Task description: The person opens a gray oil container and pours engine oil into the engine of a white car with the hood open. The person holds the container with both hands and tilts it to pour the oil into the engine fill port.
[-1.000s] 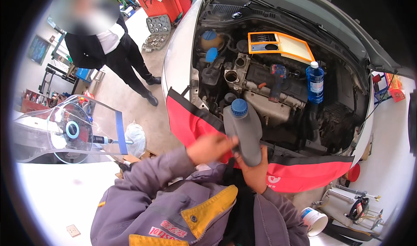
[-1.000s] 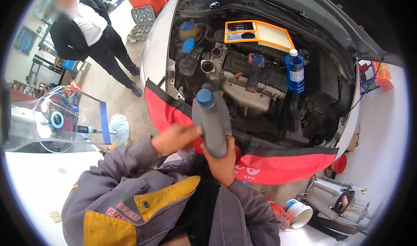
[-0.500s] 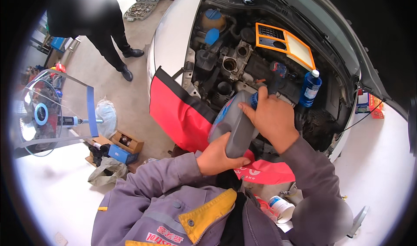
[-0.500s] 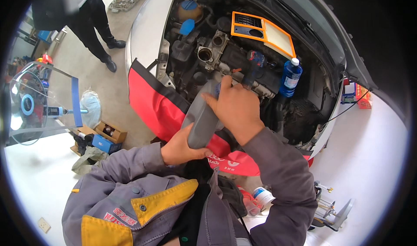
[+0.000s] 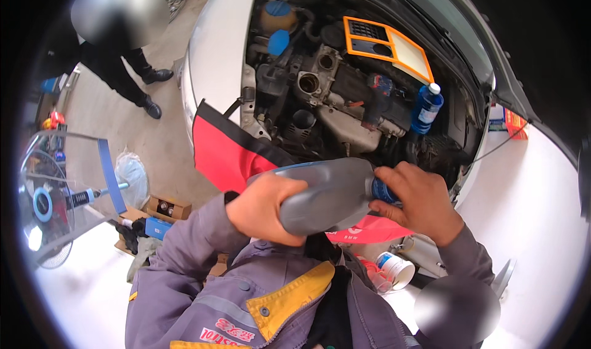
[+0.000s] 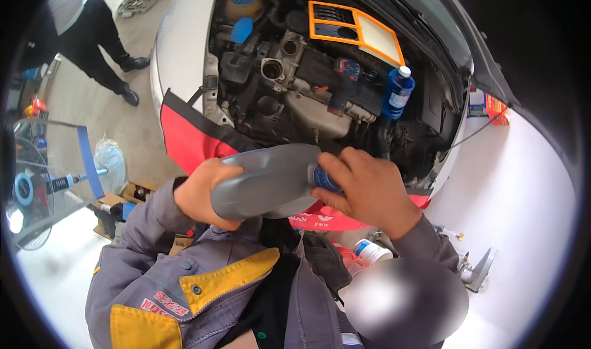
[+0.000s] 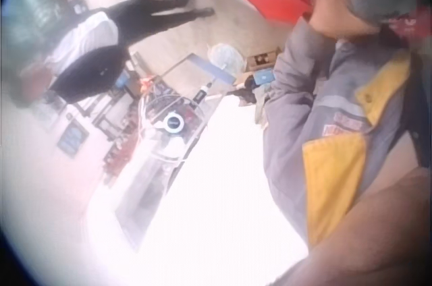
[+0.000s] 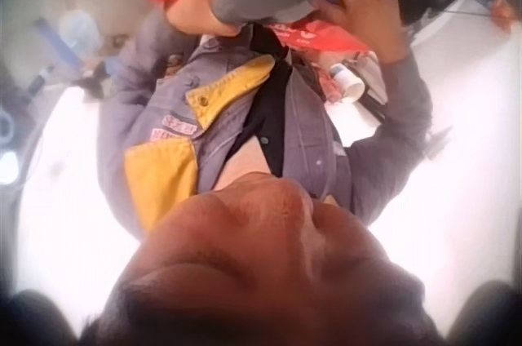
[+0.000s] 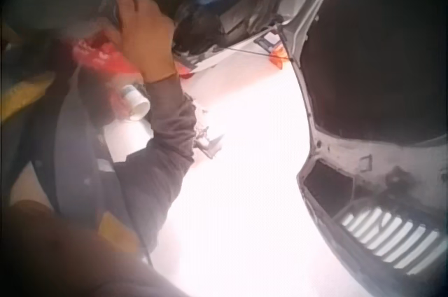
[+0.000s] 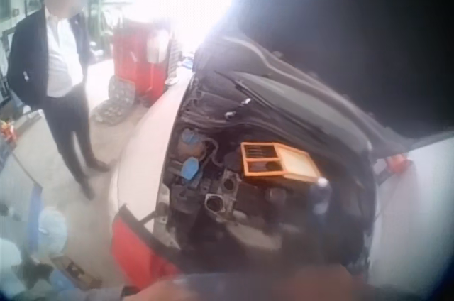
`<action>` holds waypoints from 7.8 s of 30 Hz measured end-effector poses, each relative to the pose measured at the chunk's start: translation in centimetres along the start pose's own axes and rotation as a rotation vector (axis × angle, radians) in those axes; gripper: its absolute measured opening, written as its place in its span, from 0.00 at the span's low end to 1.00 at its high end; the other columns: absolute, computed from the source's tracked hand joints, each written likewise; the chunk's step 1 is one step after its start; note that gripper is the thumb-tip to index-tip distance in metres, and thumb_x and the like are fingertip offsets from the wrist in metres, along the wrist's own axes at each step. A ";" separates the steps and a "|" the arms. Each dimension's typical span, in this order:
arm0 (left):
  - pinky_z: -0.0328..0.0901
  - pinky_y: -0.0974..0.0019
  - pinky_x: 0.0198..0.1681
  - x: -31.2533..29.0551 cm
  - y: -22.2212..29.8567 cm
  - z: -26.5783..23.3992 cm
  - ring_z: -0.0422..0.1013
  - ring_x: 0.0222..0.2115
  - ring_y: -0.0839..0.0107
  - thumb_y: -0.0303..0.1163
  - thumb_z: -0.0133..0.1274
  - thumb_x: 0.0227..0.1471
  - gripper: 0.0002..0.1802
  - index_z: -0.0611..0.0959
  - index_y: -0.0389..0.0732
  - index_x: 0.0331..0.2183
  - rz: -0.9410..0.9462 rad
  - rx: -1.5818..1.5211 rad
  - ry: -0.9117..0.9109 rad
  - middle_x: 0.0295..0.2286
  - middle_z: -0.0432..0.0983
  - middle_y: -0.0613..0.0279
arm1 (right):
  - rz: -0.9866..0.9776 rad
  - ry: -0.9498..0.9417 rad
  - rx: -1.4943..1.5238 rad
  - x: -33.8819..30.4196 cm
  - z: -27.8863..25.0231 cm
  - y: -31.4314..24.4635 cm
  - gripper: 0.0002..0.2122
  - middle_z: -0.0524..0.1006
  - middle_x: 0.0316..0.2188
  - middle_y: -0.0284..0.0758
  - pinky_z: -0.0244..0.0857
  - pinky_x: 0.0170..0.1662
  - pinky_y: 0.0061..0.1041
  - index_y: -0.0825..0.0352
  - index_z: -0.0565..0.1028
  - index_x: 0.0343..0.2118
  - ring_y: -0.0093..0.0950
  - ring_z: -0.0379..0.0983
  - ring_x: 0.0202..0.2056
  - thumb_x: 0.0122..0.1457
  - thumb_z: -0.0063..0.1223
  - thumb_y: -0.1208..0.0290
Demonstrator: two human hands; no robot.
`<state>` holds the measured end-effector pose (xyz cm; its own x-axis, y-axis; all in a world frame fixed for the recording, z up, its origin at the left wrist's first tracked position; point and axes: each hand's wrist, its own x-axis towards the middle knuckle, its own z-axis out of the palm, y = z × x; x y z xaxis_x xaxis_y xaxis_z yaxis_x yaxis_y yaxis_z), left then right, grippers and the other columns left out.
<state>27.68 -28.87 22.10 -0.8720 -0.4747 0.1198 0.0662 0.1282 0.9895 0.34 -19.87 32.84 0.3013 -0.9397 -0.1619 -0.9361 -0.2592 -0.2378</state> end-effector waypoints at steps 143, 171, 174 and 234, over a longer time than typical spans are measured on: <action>0.66 0.55 0.31 -4.4 -5.6 2.4 0.72 0.30 0.48 0.30 0.68 0.33 0.20 0.75 0.38 0.29 0.013 0.114 0.149 0.26 0.73 0.52 | 0.365 -0.140 -0.111 4.5 2.3 -4.2 0.08 0.77 0.22 0.41 0.69 0.28 0.38 0.68 0.75 0.26 0.42 0.75 0.24 0.51 0.58 0.68; 0.71 0.62 0.33 -3.4 -6.3 2.3 0.78 0.30 0.55 0.27 0.65 0.32 0.20 0.79 0.37 0.34 -0.086 0.153 0.125 0.27 0.78 0.55 | 0.469 0.760 1.931 -0.1 12.9 -0.7 0.02 0.74 0.19 0.36 0.72 0.24 0.27 0.71 0.72 0.28 0.24 0.70 0.18 0.55 0.47 0.80; 0.72 0.63 0.34 -3.3 -6.5 1.9 0.79 0.31 0.56 0.26 0.64 0.33 0.20 0.80 0.36 0.35 -0.059 0.257 0.104 0.28 0.79 0.56 | 0.397 0.645 1.215 0.1 10.3 0.8 0.01 0.77 0.25 0.36 0.69 0.27 0.21 0.72 0.71 0.27 0.21 0.71 0.21 0.52 0.51 0.83; 0.71 0.60 0.39 -3.3 -8.4 1.3 0.77 0.33 0.56 0.26 0.62 0.35 0.22 0.82 0.38 0.40 0.134 0.596 0.030 0.35 0.80 0.55 | 1.273 1.489 1.267 -18.0 29.2 -3.2 0.05 0.74 0.26 0.32 0.71 0.31 0.23 0.68 0.74 0.34 0.21 0.71 0.25 0.64 0.48 0.74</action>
<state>29.35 -27.24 13.25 -0.8604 -0.4438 0.2505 -0.1160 0.6492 0.7518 3.25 4.36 8.50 -0.9686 -0.0654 -0.2399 0.2377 0.0397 -0.9705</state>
